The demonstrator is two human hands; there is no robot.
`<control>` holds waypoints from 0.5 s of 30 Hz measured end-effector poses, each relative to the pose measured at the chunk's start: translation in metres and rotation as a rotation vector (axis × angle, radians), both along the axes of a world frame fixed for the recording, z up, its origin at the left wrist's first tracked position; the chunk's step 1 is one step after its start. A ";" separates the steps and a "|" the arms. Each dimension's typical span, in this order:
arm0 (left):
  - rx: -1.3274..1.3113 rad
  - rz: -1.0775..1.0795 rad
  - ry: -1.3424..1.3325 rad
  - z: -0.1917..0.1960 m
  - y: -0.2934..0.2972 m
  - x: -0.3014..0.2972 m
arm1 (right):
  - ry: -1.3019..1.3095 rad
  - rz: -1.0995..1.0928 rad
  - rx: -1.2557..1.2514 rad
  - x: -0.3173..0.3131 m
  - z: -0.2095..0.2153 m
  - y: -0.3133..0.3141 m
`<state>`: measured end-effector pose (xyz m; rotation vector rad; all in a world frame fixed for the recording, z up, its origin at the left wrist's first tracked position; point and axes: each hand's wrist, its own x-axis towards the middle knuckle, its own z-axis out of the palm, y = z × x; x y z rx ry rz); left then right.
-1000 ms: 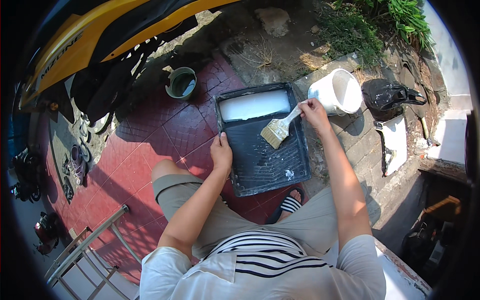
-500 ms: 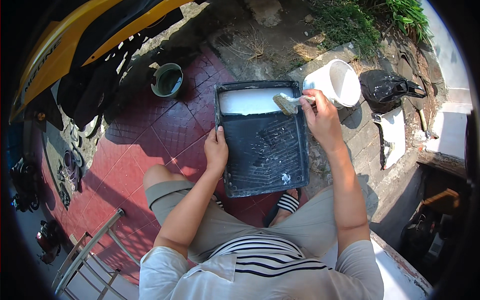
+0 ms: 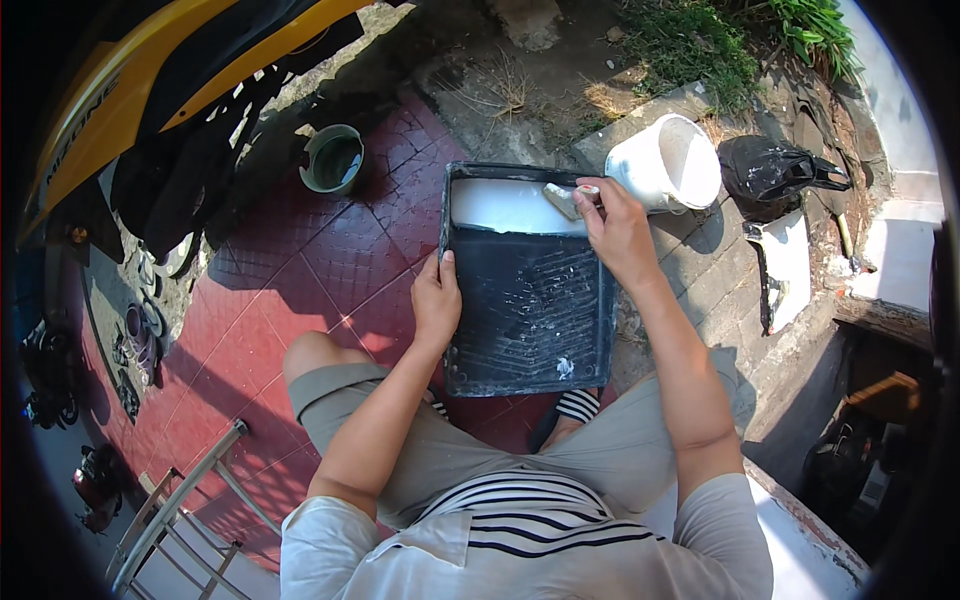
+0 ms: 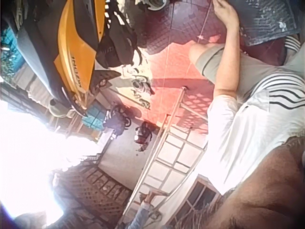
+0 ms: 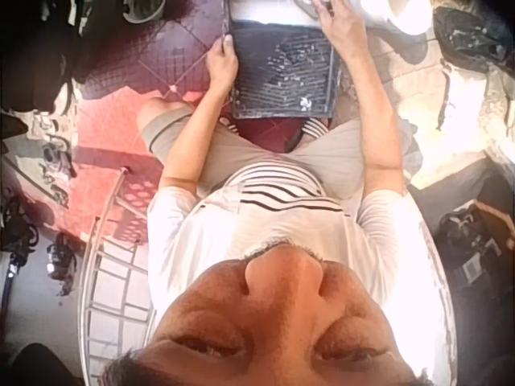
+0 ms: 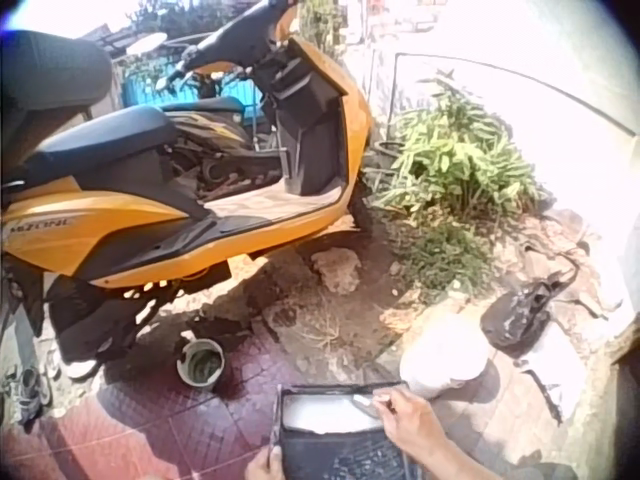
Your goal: The person scrapes paint from a paint tray into a bucket using a paintbrush, places the brush into the bucket, and pours water from a container onto the paint tray.
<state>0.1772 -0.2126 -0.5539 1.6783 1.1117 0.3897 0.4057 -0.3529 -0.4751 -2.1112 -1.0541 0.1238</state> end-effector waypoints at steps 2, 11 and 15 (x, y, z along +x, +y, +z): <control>-0.008 -0.025 0.044 -0.002 0.001 -0.001 | -0.026 0.034 0.017 -0.010 0.001 0.007; -0.049 -0.020 0.003 -0.009 0.005 -0.001 | 0.050 0.079 -0.048 -0.010 0.031 0.003; -0.035 -0.028 0.003 -0.005 0.005 0.001 | -0.029 0.087 0.007 0.002 0.020 0.003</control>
